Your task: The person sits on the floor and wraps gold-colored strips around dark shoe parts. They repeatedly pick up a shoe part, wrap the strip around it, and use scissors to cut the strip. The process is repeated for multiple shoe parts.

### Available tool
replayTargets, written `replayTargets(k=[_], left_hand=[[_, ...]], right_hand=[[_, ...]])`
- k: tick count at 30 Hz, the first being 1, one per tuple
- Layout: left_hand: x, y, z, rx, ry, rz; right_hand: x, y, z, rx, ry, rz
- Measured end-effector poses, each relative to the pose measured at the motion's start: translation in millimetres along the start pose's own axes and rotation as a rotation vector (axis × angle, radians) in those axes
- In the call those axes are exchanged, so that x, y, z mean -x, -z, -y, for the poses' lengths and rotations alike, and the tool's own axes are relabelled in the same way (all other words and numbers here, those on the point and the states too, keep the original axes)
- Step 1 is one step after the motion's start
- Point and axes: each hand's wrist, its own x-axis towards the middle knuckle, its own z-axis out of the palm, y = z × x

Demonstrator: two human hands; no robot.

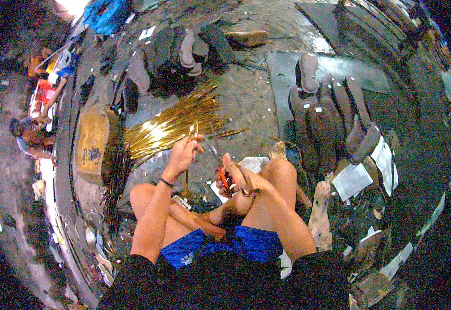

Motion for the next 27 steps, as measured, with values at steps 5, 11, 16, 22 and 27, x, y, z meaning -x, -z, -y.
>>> replayTargets(k=[5,11,16,22,27], left_hand=[[20.6,-7.8,-13.8,-0.239,-0.144,0.128],[11.7,8.7,-11.7,-0.198,-0.099,0.148],[33.6,-12.2,-26.2,-0.369,-0.135,0.22],[21.6,-13.9,-10.3,-0.36,-0.262,0.042],[7.9,-25.9,56.8,0.717,0.209,-0.486]], right_hand=[[-4.3,8.7,14.2,-0.042,-0.031,0.097],[18.9,-7.2,14.7,0.028,-0.008,0.109],[-2.6,-3.9,23.4,-0.112,0.041,-0.005],[-22.6,19.2,0.6,-0.126,0.042,-0.1],[-44.7,85.4,63.9,1.033,0.204,-0.668]])
